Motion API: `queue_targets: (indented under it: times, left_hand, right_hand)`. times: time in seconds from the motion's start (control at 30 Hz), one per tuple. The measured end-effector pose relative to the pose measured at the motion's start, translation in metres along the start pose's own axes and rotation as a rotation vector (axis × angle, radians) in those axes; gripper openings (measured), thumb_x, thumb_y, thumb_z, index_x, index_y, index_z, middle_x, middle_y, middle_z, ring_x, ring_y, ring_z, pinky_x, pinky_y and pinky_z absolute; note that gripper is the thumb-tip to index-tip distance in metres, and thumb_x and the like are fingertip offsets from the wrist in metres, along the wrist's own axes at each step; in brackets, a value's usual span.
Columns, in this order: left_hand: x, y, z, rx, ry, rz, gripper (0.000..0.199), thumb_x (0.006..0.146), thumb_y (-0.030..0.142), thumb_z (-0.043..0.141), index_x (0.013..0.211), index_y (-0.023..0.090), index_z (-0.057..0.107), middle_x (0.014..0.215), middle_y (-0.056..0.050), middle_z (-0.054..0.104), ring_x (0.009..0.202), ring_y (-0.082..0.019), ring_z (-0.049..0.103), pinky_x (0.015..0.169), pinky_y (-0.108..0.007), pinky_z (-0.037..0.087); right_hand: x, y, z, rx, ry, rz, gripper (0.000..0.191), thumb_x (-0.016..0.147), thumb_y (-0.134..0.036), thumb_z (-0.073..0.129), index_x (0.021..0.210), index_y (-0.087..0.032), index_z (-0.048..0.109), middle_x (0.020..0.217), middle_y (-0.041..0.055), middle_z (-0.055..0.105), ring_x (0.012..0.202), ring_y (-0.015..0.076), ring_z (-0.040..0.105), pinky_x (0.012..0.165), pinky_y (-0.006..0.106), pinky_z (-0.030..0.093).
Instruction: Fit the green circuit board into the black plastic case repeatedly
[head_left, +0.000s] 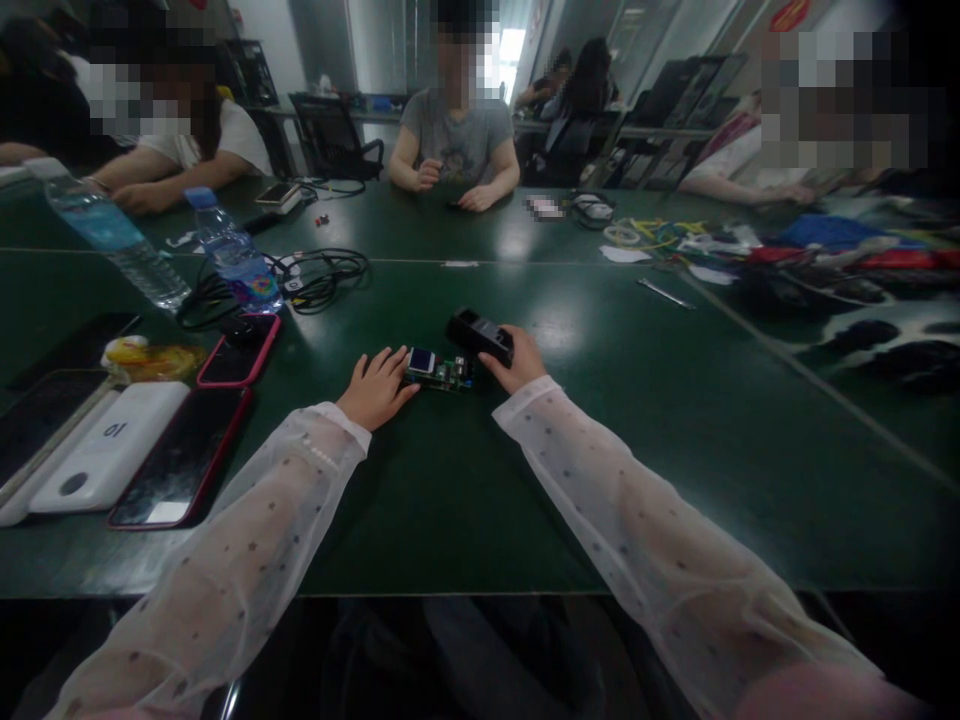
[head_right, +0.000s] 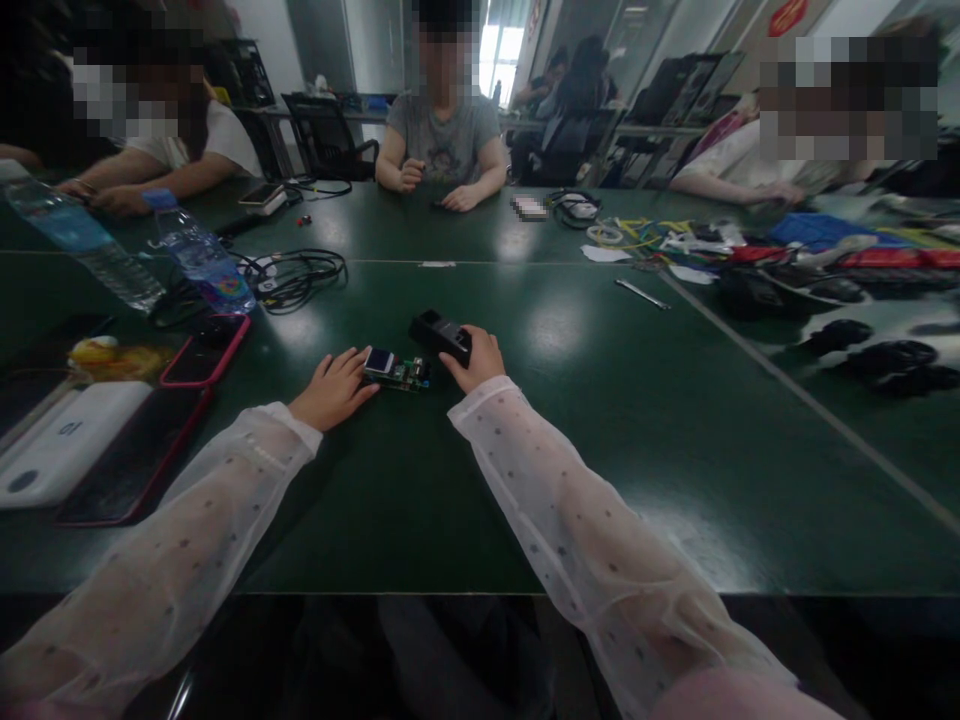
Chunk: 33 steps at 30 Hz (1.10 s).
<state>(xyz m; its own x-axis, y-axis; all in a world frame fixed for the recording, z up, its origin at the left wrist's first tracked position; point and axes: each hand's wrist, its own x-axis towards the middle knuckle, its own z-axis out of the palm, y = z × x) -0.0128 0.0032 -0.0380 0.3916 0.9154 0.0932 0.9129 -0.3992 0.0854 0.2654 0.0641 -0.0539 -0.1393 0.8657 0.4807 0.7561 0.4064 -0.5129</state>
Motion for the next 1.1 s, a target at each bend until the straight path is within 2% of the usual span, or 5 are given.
queue_targets:
  times: [0.1, 0.27, 0.5, 0.8, 1.1]
  left_hand:
    - [0.0, 0.0, 0.0, 0.006, 0.012, 0.008, 0.057, 0.1, 0.048, 0.029, 0.149, 0.019, 0.03, 0.157, -0.007, 0.03, 0.145, -0.03, 0.025, 0.115, -0.057, 0.023]
    - [-0.001, 0.001, 0.0, 0.014, 0.03, 0.005, 0.057, 0.099, 0.047, 0.03, 0.149, 0.019, 0.031, 0.157, -0.007, 0.03, 0.144, -0.03, 0.026, 0.115, -0.057, 0.023]
    - [-0.002, 0.001, 0.003, 0.02, 0.067, 0.01, 0.053, 0.099, 0.046, 0.033, 0.144, 0.019, 0.039, 0.152, -0.01, 0.039, 0.143, -0.03, 0.029, 0.114, -0.056, 0.024]
    - [-0.001, 0.0, 0.002, 0.006, 0.05, 0.009, 0.049, 0.099, 0.046, 0.035, 0.14, 0.022, 0.042, 0.153, -0.009, 0.038, 0.143, -0.029, 0.028, 0.114, -0.057, 0.024]
    - [0.0, -0.001, 0.0, -0.019, 0.014, 0.005, 0.051, 0.098, 0.047, 0.035, 0.141, 0.021, 0.042, 0.153, -0.011, 0.038, 0.144, -0.03, 0.027, 0.114, -0.058, 0.022]
  right_hand:
    - [-0.002, -0.012, -0.004, 0.147, 0.052, 0.023, 0.061, 0.079, -0.054, 0.06, 0.128, -0.02, 0.046, 0.115, 0.0152, 0.058, 0.105, 0.0334, 0.057, 0.088, 0.054, 0.049]
    - [-0.01, -0.037, -0.012, 0.292, -0.014, -0.074, 0.061, 0.08, -0.059, 0.06, 0.129, -0.026, 0.044, 0.118, 0.012, 0.057, 0.107, 0.0307, 0.057, 0.089, 0.05, 0.049]
    - [-0.017, -0.058, -0.014, 0.223, -0.096, -0.208, 0.057, 0.079, -0.042, 0.064, 0.13, -0.025, 0.046, 0.118, 0.0117, 0.058, 0.107, 0.0326, 0.055, 0.09, 0.054, 0.047]
    - [-0.013, -0.054, -0.009, 0.111, -0.138, -0.288, 0.061, 0.078, -0.042, 0.065, 0.133, -0.025, 0.043, 0.115, 0.0115, 0.058, 0.103, 0.0321, 0.055, 0.088, 0.052, 0.047]
    - [-0.015, -0.047, -0.001, 0.081, -0.203, -0.261, 0.067, 0.081, -0.039, 0.065, 0.14, -0.026, 0.038, 0.12, 0.0124, 0.057, 0.107, 0.0329, 0.053, 0.09, 0.053, 0.046]
